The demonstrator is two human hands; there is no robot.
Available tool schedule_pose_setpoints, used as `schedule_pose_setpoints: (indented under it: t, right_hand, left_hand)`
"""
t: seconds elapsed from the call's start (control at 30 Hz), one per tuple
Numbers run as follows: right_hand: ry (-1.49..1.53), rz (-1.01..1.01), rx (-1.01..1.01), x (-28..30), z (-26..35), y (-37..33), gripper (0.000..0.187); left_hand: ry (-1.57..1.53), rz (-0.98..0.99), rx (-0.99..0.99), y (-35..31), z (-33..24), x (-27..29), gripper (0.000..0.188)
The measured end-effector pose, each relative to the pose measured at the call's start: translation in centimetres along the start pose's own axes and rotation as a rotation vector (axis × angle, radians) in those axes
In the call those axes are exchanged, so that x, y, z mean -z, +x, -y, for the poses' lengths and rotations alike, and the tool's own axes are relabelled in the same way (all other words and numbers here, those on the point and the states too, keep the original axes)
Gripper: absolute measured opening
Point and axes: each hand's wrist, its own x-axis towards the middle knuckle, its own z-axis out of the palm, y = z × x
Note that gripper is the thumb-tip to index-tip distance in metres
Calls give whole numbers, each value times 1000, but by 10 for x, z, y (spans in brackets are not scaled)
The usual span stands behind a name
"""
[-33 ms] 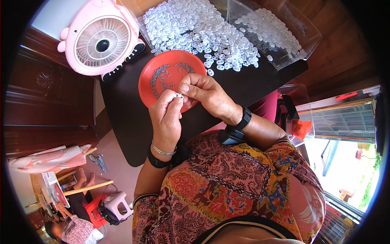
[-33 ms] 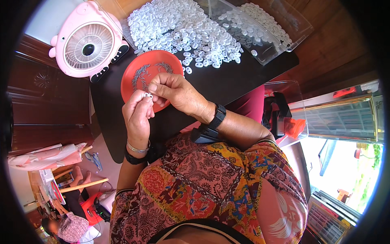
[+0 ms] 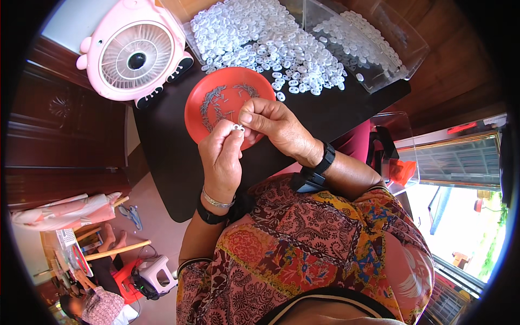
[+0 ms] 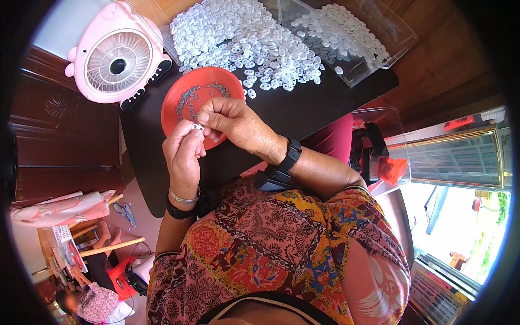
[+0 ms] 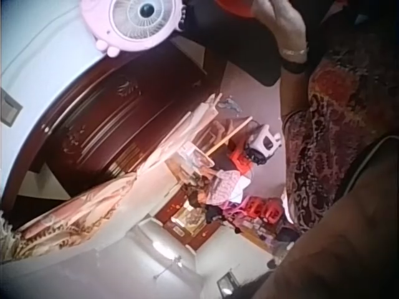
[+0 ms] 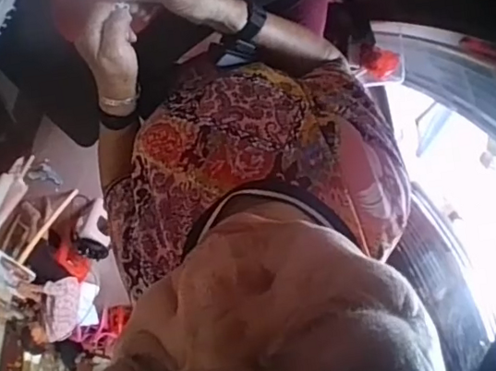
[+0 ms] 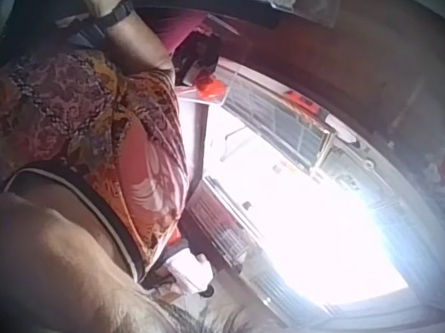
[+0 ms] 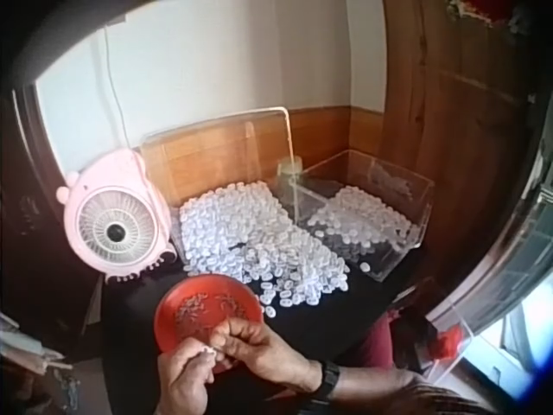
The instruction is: Assembling small white plastic components by hand on a workspace.
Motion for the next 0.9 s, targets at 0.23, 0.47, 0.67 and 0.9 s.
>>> schedule_pose_setpoints:
  t: [0.23,0.47,0.67,0.9]
  right_hand:
    - [-93,3,123,-2,-2,-1,16]
    - [-121,-75,186,-2,-5,-4,14]
    - [-42,5,-8,2,5,-5,16]
    - [19,29,-86,6,1,-3,15]
  left_hand:
    - [104,-35,-107,-1,8,-1,16]
    - [44,5,-44,0,2,-3,17]
    - [-104,21,30,2,6,5,17]
    - [-96,28,-1,0,5,7,15]
